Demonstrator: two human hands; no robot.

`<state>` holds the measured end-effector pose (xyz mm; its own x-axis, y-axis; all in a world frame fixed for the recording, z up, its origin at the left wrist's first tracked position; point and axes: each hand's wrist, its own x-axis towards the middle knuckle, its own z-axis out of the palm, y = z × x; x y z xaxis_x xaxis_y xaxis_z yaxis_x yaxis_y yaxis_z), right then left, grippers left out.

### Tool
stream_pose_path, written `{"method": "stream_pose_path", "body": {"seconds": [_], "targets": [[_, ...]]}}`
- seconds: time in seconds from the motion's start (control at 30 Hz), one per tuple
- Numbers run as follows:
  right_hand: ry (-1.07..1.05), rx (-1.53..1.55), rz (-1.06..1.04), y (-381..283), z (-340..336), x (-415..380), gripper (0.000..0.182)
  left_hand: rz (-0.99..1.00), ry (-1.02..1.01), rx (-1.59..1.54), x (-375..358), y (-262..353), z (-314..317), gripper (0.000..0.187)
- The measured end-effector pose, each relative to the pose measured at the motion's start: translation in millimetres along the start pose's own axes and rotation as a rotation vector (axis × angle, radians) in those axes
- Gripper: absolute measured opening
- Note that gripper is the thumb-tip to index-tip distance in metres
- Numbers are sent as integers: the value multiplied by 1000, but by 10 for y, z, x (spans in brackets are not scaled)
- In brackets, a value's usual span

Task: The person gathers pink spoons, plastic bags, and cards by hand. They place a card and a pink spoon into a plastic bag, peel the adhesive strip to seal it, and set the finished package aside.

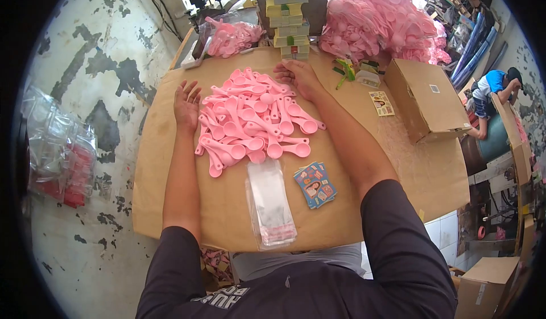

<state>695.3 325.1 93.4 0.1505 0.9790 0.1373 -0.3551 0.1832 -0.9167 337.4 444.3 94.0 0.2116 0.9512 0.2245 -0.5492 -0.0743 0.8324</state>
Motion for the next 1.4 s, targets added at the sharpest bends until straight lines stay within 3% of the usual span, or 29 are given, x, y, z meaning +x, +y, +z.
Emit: {"method": "stream_pose_path", "body": {"seconds": [0.07,0.13,0.27,0.4,0.57,0.67,0.73,0.77,0.83,0.97,1.07,1.13,1.27,1.4], "targets": [[4,-31,13,-85,9,-13,35,1,28,-73,18,9,-20,49],[157,273,161,-246,42,-40,33,-27,102,-161,27,29,-37,48],[197,361,68,-683,22,-276,29,-40,123,-184,90,-5,-83,48],[266,230,36,-1215,349,-1013,24,-61,133,-143,155,-45,-141,48],[-72,-525,7,-1594,646,-2505,27,-71,150,-21,91,47,-65,44],[-82,-776,73,-1370,630,-3242,27,-10,283,-15,-190,315,19,40],[21,-988,4,-1185,666,-3570,24,38,387,-46,-438,542,211,37],[16,-979,4,-1079,704,-3674,24,35,274,66,-678,658,279,33],[304,-977,3,-872,823,-3784,22,35,75,351,-1305,863,498,27],[400,-1107,-142,-587,1059,-3779,23,-83,-119,928,-2665,806,773,24],[261,-1062,-216,-391,1289,-3709,25,-148,-95,1046,-3321,658,1001,21],[59,-1258,-469,-358,1472,-3592,29,-60,-65,1047,-3496,558,1020,20],[-97,-1281,-474,-206,1578,-3447,25,94,-40,1004,-3617,519,976,18],[-82,-1240,-392,-133,1537,-3380,16,52,4,908,-3674,537,868,16]]}}
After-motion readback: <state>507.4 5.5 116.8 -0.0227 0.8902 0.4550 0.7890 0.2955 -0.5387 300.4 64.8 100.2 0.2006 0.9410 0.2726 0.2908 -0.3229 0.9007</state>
